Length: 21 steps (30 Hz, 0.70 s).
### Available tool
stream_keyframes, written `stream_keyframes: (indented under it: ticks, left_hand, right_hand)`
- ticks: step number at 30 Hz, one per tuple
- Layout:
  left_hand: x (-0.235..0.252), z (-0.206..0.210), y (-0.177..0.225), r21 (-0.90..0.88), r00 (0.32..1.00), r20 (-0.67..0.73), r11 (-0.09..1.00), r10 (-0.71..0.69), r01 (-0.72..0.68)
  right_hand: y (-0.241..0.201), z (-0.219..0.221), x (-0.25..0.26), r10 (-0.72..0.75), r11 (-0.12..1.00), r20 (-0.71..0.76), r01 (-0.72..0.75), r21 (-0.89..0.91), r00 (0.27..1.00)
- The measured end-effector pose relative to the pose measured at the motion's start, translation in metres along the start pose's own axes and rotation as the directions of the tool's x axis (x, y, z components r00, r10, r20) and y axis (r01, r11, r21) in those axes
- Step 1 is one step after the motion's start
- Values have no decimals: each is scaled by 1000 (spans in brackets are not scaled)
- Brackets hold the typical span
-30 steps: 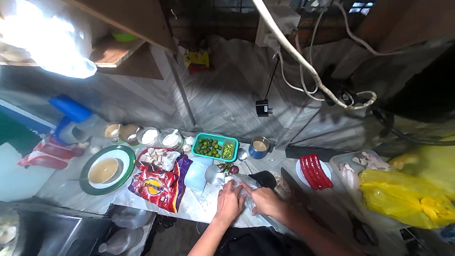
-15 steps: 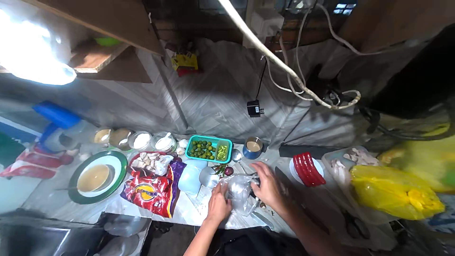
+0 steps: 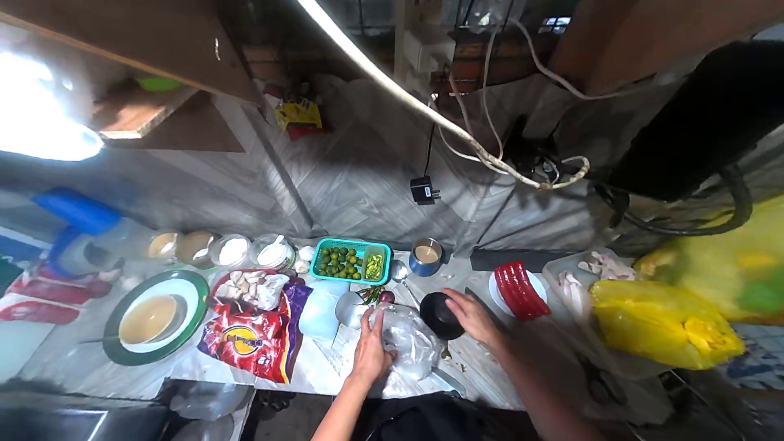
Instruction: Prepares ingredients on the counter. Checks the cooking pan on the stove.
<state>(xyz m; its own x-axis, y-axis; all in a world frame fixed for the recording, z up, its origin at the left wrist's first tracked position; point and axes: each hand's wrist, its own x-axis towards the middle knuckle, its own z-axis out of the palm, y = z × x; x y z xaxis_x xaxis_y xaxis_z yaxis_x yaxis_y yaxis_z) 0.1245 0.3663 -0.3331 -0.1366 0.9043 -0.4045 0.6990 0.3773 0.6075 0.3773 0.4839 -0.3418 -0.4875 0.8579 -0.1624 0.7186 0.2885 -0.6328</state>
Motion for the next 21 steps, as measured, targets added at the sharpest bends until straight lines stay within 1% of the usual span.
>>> stream_keyframes:
  ticks: [2, 3, 5, 7, 8, 9, 10, 11, 12, 13, 14, 15, 16, 17, 18, 19, 21]
  left_hand:
    - [2, 1, 3, -16, 999, -12, 999, 32, -32]
    - [2, 3, 4, -24, 998, -34, 998, 59, -60]
    - [3, 6, 7, -18, 989, -107, 995, 101, -103]
    - [6, 8, 10, 14, 977, -171, 992, 124, -124]
    - [7, 8, 11, 25, 970, -206, 991, 132, -129]
    - [9, 9, 12, 18, 956, -255, 990, 142, -143]
    - [11, 9, 12, -16, 936, -315, 986, 155, -168]
    - [13, 10, 11, -68, 909, -383, 976, 168, -209]
    - [15, 11, 9, -112, 873, -454, 960, 180, -256]
    - [16, 11, 9, -142, 845, -503, 947, 181, -287]
    - [17, 9, 9, -150, 820, -542, 939, 183, -309]
    - [17, 6, 10, -147, 799, -572, 936, 184, -321]
    - [16, 3, 12, -145, 780, -598, 932, 184, -331]
    - [15, 0, 13, -155, 770, -611, 926, 184, -345]
    - [12, -3, 13, -179, 770, -612, 916, 182, -358]
    - [10, -6, 13, -222, 781, -601, 904, 168, -366]
    - [3, -12, 12, -391, 853, -511, 854, 108, -343]
  right_hand:
    - [6, 0, 1, 100, 993, -147, -108, -51, 984]
    - [7, -2, 1, 149, 987, -234, -160, -30, 961]
    - [4, -13, 7, 271, 962, -377, -258, 85, 886]
    - [3, -26, 17, 377, 926, -465, -335, 172, 801]
    - [4, -29, 20, 384, 922, -506, -348, 168, 773]
    - [4, -28, 22, 325, 944, -564, -293, 149, 759]
    - [-2, -26, 20, 218, 976, -622, -186, 118, 752]
    - [-17, -22, 16, 95, 995, -637, -46, 93, 765]
    - [-36, -16, 9, -27, 991, -590, 100, 92, 807]
    - [-57, -7, 0, -152, 968, -482, 229, 106, 863]
    - [-75, 2, -6, -248, 948, -319, 297, 113, 915]
    - [-89, 9, -8, -286, 950, -131, 299, 87, 949]
    - [-97, 17, -7, -280, 960, 9, 280, 18, 960]
    - [-99, 25, -5, -264, 963, 53, 266, -37, 963]
    - [-97, 31, -4, -250, 966, 32, 252, -51, 968]
    - [-97, 33, -3, -239, 971, -32, 238, -23, 971]
    - [-99, 28, -2, -207, 969, -172, 227, 103, 963]
